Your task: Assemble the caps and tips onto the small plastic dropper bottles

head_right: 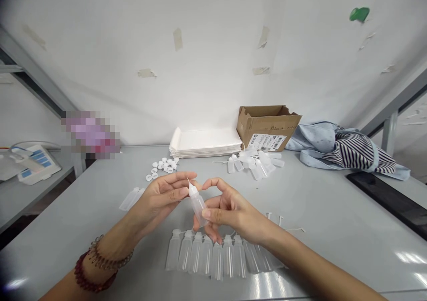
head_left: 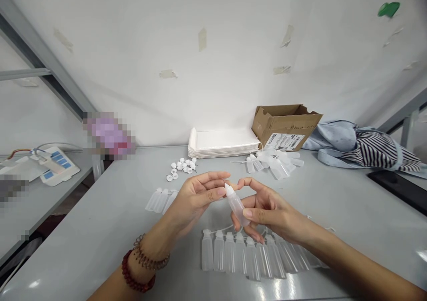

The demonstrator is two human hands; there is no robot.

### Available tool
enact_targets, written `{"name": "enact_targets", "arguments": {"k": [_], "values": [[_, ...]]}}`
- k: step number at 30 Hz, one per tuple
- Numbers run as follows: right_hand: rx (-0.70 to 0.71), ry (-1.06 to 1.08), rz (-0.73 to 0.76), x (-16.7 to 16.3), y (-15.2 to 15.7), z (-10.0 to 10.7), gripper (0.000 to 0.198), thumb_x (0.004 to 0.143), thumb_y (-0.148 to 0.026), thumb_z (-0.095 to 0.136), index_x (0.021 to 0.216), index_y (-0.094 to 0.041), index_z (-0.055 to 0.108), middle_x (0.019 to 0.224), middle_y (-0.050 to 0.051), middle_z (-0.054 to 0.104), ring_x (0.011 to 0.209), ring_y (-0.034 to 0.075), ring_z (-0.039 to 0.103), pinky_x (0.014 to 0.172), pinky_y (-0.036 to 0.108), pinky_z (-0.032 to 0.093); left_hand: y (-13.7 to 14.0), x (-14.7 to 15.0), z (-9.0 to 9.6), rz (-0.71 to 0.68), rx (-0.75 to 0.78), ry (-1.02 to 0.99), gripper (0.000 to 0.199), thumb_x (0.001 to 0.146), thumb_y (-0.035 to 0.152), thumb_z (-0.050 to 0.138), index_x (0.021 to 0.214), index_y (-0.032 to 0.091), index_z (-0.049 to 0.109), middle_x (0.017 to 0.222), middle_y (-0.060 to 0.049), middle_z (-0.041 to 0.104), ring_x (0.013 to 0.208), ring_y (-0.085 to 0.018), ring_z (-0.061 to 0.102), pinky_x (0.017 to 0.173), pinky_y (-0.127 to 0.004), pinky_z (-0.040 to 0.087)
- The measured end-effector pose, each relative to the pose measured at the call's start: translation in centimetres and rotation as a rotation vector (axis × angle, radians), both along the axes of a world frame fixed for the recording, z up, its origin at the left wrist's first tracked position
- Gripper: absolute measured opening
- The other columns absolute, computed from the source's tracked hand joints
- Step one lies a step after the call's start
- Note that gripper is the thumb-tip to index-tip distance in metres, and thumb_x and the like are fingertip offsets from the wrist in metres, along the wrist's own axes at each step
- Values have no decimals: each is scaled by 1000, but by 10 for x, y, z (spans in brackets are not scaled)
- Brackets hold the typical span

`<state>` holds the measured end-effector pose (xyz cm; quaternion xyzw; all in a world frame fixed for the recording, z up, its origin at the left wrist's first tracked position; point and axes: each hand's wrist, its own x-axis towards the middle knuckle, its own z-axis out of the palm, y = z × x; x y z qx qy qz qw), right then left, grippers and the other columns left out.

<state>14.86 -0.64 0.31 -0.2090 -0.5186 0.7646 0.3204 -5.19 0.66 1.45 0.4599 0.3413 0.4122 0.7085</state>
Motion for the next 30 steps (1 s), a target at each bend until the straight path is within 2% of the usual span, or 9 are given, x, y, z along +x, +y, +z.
{"name": "enact_targets", "arguments": {"k": [2, 7, 9, 12, 15, 17, 22, 28, 30], "values": [[15, 7, 2, 0, 0, -1, 35, 87, -28, 60, 109, -22, 33, 81, 4, 68, 47, 6, 52, 46, 19, 42, -1, 1, 2, -20, 16, -10, 25, 78, 25, 69, 102, 20, 68, 94, -6, 71, 87, -16, 61, 86, -29, 43], [8, -10, 15, 1, 1, -3, 35, 86, -30, 60, 106, -23, 33, 80, 3, 68, 46, 5, 51, 46, 19, 41, -4, 9, -1, 6, 36, 3, 13, 77, 30, 70, 82, 17, 70, 76, 0, 67, 73, -11, 57, 80, -26, 42], [5, -6, 20, 1, 1, -3, 34, 87, -29, 60, 106, -23, 33, 79, 2, 68, 45, 5, 51, 46, 19, 41, -3, 10, -4, 21, 26, 3, 13, 76, 30, 71, 80, 17, 71, 72, 2, 63, 71, -9, 55, 79, -24, 41], [-7, 13, 31, 1, 1, -4, 32, 88, -28, 59, 107, -23, 33, 77, 2, 67, 45, 5, 50, 45, 18, 41, -3, 8, -5, 15, 4, -29, 16, 74, 26, 73, 88, 19, 72, 78, 1, 66, 76, -10, 56, 81, -24, 41], [-2, 18, 44, 1, 0, -3, 33, 88, -28, 58, 109, -22, 33, 79, 3, 66, 46, 5, 50, 46, 18, 41, -3, 4, -2, -11, -2, -53, 32, 75, 24, 73, 106, 22, 66, 89, -2, 69, 82, -12, 59, 84, -26, 41], [23, -5, 33, 1, -2, -2, 32, 89, -28, 57, 108, -23, 33, 80, 3, 66, 47, 4, 49, 47, 19, 41, -3, 4, 1, -5, 31, -21, 35, 76, 27, 71, 110, 23, 63, 90, -3, 69, 82, -13, 60, 84, -28, 41], [101, -183, -80, 3, -8, 3, 27, 91, -27, 54, 106, -24, 31, 80, -1, 63, 51, 3, 48, 54, 20, 39, -4, 9, -2, 40, 109, 144, 19, 73, 34, 73, 78, 16, 67, 69, 1, 60, 66, -10, 53, 68, -23, 40], [62, -134, 27, 3, -8, 5, 29, 91, -33, 52, 106, -24, 30, 84, 2, 64, 49, 4, 45, 52, 21, 37, 0, 6, -3, -99, 191, 86, 18, 78, 34, 66, 81, 16, 70, 88, -3, 60, 83, -15, 52, 82, -27, 39], [84, -180, 1, 3, -10, 5, 26, 92, -33, 49, 106, -25, 29, 83, 0, 61, 49, 4, 44, 54, 22, 38, 1, 5, -3, -97, 200, 132, 19, 79, 35, 65, 84, 17, 70, 88, -3, 61, 83, -15, 52, 82, -28, 40]]}}
